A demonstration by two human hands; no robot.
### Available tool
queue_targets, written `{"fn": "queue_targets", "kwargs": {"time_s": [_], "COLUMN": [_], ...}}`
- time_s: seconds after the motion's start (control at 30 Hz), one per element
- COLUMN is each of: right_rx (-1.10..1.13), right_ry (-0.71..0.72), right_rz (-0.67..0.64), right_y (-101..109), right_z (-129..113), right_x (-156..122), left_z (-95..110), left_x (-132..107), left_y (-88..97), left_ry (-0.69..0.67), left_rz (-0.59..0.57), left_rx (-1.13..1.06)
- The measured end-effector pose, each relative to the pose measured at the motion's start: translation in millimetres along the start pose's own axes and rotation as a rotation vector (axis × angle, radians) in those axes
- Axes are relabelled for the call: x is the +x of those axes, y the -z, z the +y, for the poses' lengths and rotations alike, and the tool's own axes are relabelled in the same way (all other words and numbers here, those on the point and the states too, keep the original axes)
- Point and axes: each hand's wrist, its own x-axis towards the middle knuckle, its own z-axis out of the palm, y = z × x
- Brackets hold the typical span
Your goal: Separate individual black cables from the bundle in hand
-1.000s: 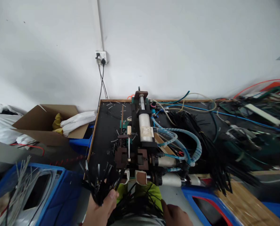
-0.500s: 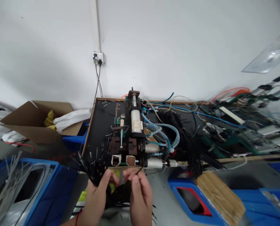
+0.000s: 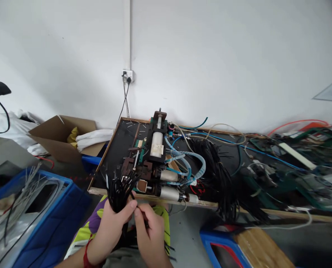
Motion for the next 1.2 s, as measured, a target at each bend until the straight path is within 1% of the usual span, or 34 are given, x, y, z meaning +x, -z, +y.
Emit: {"fn": "queue_targets", "kwargs": {"time_s": [0.07, 0.1, 0.2, 0.27, 0.3, 0.33, 0.43, 0.47, 0.53, 0.6, 0.73, 0.9, 1.07, 1.2], "right_rx": [0.088, 0.129, 0.275, 0.453, 0.578, 0.727, 1.187, 1.303, 1.448, 1.507, 1.520, 1.524, 1.508, 1.550], "right_ry": [-0.051, -0.075, -0.176, -0.290, -0.352, -0.414, -0.558, -0.595, -0.664, -0.712, -0.753, -0.745, -0.734, -0.747], "right_rz": [-0.052, -0.083, -0.229, -0.310, -0.307, -0.277, -0.128, -0.101, -0.080, -0.062, -0.012, 0.019, 0.030, 0.044], "right_y": [-3, -4, -9, -16, -21, -26, -43, -48, -53, -56, -61, -69, -73, -73], "right_z": [5, 7, 17, 24, 28, 31, 37, 38, 40, 42, 45, 47, 45, 40], "right_x": [3, 4, 5, 5, 4, 4, 7, 9, 13, 17, 22, 24, 25, 26], "left_z": [4, 5, 6, 7, 8, 9, 14, 15, 17, 17, 14, 14, 16, 14], "left_x": [2, 4, 15, 24, 29, 34, 45, 48, 51, 52, 53, 56, 58, 57], "left_y": [-1.1, -0.3, 5.2, 8.9, 10.3, 11.3, 14.0, 15.1, 17.5, 19.9, 22.9, 24.4, 26.1, 28.5], "left_ry": [0.077, 0.090, 0.064, 0.047, 0.038, 0.026, -0.014, -0.019, -0.019, -0.006, 0.036, 0.023, 0.036, 0.041], "left_rz": [-0.003, -0.011, -0.041, -0.046, -0.048, -0.051, -0.080, -0.093, -0.116, -0.125, -0.134, -0.183, -0.185, -0.187], "left_rx": [-0.057, -0.085, -0.130, -0.136, -0.134, -0.131, -0.146, -0.160, -0.181, -0.184, -0.162, -0.168, -0.204, -0.207]}}
